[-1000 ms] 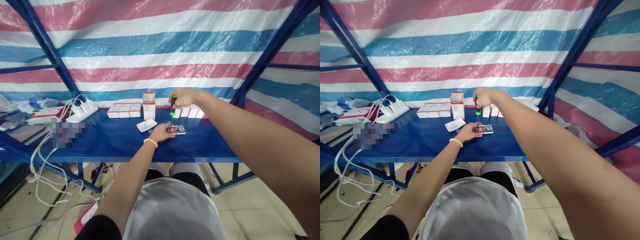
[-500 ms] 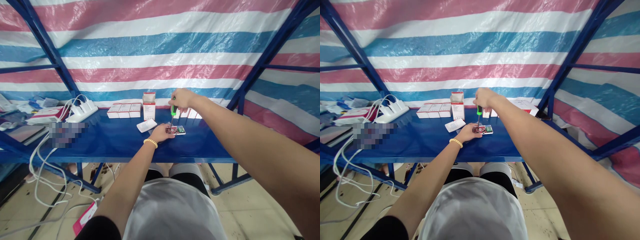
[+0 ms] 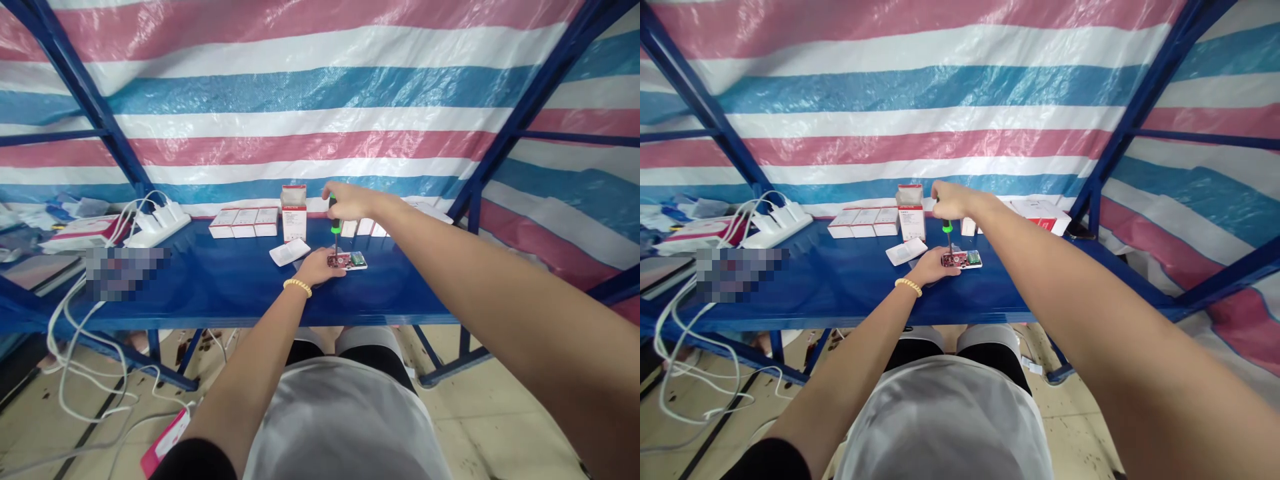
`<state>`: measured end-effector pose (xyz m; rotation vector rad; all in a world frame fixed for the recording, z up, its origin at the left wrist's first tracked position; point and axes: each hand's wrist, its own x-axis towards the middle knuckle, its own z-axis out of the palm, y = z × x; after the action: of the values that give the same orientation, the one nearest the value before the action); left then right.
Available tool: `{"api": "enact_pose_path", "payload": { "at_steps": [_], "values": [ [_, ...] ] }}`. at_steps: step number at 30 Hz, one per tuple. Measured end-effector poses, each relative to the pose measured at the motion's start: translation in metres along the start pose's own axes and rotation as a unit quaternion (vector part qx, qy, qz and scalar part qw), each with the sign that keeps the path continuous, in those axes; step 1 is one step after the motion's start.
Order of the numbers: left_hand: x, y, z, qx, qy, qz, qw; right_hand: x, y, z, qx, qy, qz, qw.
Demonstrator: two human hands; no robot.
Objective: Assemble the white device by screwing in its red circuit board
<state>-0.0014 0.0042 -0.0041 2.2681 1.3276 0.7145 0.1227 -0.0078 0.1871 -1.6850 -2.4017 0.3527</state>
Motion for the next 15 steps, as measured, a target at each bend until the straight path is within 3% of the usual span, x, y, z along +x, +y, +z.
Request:
{"api": "enact_pose_path", "payload": {
  "at_steps": [5, 10, 15],
  "values": [
    [0.0, -0.002, 0.001, -0.01, 0.002, 0.003, 1.0, 0.001, -0.001, -0.001, -0.111, 0.071, 0.049, 0.99],
    [0.0, -0.003, 0.001, -0.017, 0.006, -0.003, 1.0, 0.0, 0.002, -0.006, -0.073, 0.018, 0.076, 0.994],
    [-0.002, -0.001, 0.0, -0.034, 0.012, 0.001, 0.999, 0.001, 0.008, -0.009, -0.052, 0.012, 0.018, 0.998]
  ]
}}
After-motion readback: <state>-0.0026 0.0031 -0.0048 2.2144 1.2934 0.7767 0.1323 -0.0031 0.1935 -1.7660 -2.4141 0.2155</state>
